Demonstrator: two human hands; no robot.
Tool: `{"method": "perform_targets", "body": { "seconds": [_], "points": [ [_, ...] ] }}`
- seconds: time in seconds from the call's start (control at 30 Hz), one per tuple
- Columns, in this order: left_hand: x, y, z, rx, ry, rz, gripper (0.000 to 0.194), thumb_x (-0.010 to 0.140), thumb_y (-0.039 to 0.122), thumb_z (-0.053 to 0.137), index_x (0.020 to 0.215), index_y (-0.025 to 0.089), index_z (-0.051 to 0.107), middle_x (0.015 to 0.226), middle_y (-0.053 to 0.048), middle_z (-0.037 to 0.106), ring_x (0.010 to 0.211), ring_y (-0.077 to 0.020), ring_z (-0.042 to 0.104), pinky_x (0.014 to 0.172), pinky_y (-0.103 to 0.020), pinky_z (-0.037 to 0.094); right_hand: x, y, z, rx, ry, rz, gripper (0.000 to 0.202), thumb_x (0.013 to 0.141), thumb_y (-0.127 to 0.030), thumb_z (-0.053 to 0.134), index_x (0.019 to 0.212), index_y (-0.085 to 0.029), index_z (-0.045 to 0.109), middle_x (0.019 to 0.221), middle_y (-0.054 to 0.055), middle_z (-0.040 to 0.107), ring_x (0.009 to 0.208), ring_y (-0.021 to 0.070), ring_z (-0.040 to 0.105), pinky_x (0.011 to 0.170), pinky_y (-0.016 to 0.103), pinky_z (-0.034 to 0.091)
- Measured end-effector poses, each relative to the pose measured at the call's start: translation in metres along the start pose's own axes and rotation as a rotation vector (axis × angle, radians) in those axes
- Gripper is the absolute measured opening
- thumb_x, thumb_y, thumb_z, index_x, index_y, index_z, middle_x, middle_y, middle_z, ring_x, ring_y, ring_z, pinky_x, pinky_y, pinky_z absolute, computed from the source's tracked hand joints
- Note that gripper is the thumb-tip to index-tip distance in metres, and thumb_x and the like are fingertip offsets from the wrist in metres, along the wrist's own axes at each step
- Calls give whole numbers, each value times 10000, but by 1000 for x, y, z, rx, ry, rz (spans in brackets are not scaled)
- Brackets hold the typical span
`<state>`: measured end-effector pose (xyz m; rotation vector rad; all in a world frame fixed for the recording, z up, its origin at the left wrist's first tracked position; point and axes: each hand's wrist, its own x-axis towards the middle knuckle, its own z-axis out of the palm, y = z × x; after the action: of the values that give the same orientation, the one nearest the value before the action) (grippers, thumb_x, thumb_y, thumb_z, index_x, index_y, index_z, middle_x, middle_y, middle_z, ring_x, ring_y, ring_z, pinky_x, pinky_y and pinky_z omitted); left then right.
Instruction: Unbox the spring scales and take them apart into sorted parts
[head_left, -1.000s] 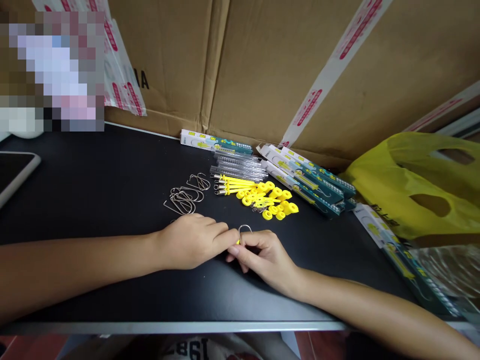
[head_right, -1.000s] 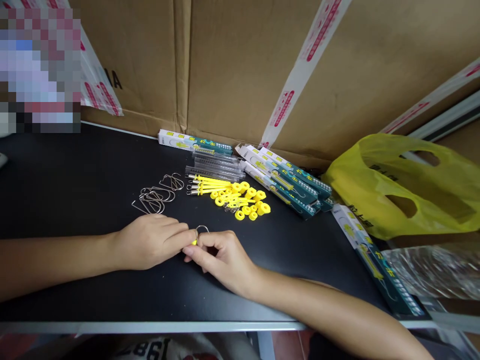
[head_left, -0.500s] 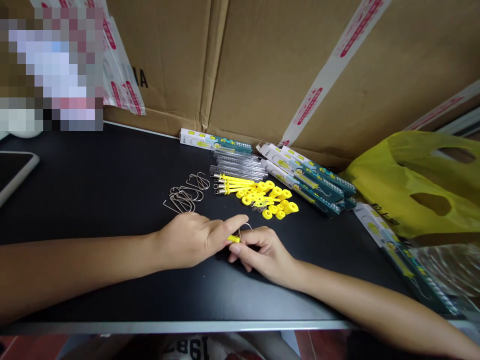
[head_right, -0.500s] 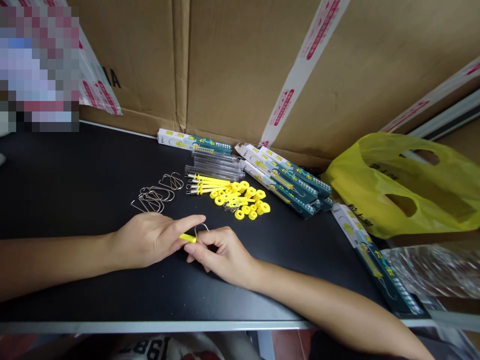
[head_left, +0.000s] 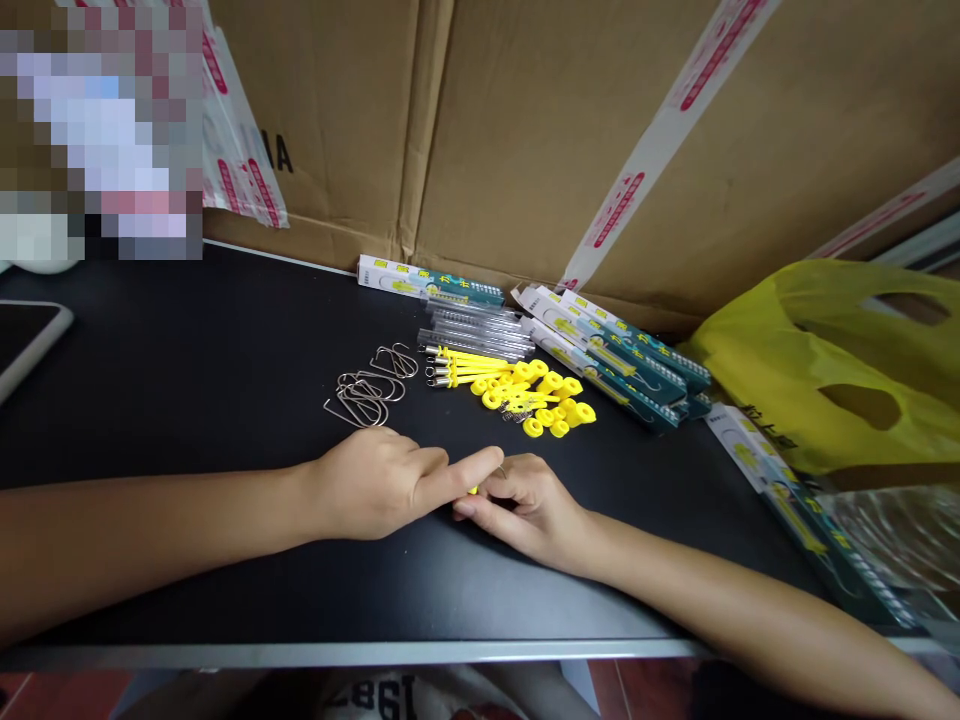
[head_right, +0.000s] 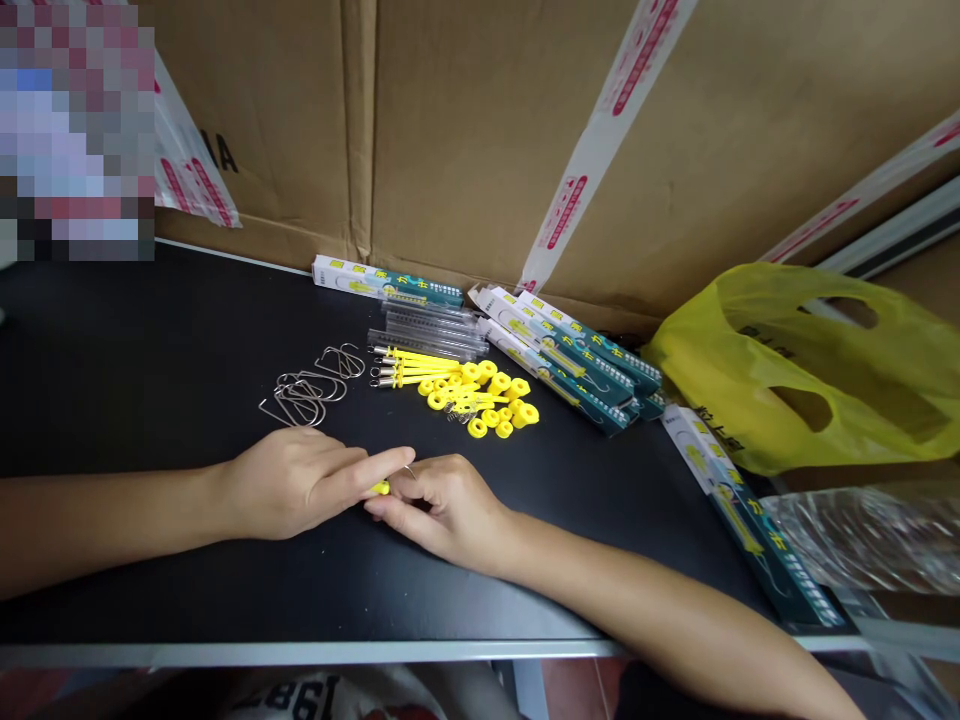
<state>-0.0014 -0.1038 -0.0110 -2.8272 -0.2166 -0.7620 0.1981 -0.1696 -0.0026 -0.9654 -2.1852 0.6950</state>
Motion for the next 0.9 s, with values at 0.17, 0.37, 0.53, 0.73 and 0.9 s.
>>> {"method": "perform_targets", "body": {
  "seconds": [0.17,0.37,0.53,0.73,0.9],
  "points": [
    [0,-1,-2,4,-53,21,445,917,180,381,1353,135,307,645,52,596,505,-133,582,479,-242,415,3,-2,-2,-16,-22,-1,273,907,-249,519,686,-151,646,646,52,675,587,118,601,563,219,453],
    [3,-3,-3,-62,-89,-27,466,934,197,374,1378,113,259,703,40,641,565,-122,616,513,-235,448,8,-3,0,107,68,62,280,885,-263,568,627,-175,632,632,9,648,675,124,583,732,277,452],
    [5,-2,-1,-45,-142,-74,492,912,160,377,1381,115,237,723,21,665,601,-123,645,490,-214,421,7,1,4,133,157,222,325,824,-338,633,576,-169,508,617,-4,538,596,105,492,576,243,409],
    [6,-2,-1,-44,-177,-108,449,912,171,400,1346,139,288,694,38,651,568,-122,638,478,-208,415,8,10,3,163,105,207,358,816,-332,633,577,-180,414,593,-33,474,550,73,432,519,207,372],
    [5,-2,-1,-8,-117,-89,424,919,155,370,1333,123,284,705,31,653,560,-122,638,486,-220,423,11,9,2,202,87,225,386,818,-336,624,555,-181,389,541,-51,423,510,59,378,490,200,337]
  ]
}}
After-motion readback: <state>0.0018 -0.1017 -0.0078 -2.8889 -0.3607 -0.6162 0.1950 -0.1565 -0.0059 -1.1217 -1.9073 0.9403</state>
